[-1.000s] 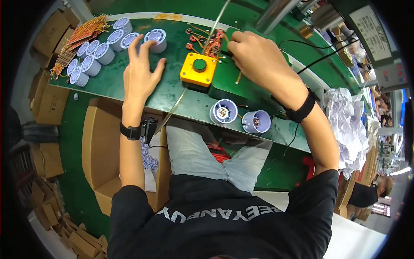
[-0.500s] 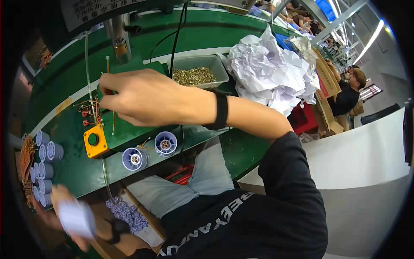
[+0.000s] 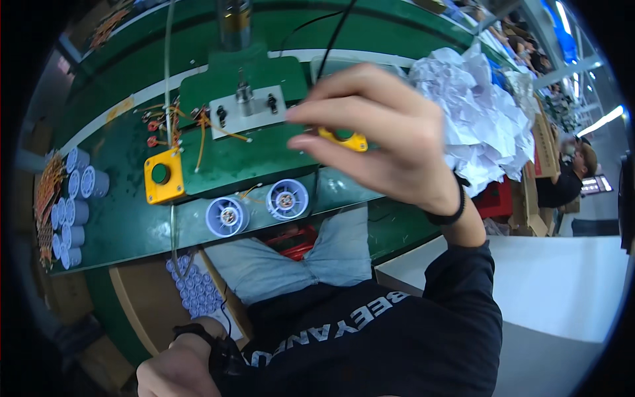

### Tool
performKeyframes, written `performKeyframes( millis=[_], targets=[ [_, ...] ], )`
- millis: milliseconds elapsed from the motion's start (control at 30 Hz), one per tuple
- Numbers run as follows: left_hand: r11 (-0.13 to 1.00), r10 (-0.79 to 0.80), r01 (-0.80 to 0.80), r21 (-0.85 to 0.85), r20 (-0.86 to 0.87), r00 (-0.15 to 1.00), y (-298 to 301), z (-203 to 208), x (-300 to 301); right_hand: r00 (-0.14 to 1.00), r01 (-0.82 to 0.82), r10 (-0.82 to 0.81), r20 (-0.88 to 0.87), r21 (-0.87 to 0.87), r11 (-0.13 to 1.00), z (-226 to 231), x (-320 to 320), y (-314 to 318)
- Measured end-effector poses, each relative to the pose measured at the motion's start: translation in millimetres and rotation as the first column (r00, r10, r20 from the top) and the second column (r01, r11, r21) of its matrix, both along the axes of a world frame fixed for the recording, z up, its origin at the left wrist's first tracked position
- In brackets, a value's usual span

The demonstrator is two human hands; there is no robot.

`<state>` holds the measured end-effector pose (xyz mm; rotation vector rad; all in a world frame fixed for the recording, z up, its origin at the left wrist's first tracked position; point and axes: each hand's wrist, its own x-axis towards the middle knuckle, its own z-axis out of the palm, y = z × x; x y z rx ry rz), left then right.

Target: Assembling LED light bulb housings by inserting internal components and using a machine press.

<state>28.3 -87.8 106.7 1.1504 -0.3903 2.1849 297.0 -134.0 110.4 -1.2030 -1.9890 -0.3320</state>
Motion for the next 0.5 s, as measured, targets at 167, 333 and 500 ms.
performKeyframes(
  millis=[167, 333, 500],
  targets=[
    [0.879, -0.266, 0.367, 0.306, -0.323, 0.908, 7.4, -2.3, -9.5, 0.887, 0.012, -0.106, -0.449, -0.207, 0.978, 4.1, 6.6, -18.7],
    [0.903, -0.260, 0.344, 0.258, -0.309, 0.915, 2.0, 2.3, -6.3, 0.859, -0.013, -0.136, -0.494, -0.287, 0.958, 0.5, 18.6, -21.5],
    [0.910, -0.252, 0.337, 0.243, -0.321, 0.913, 2.3, 5.0, -10.4, 0.866, -0.059, -0.088, -0.491, -0.275, 0.960, -5.9, 21.0, -14.9]
  ],
)
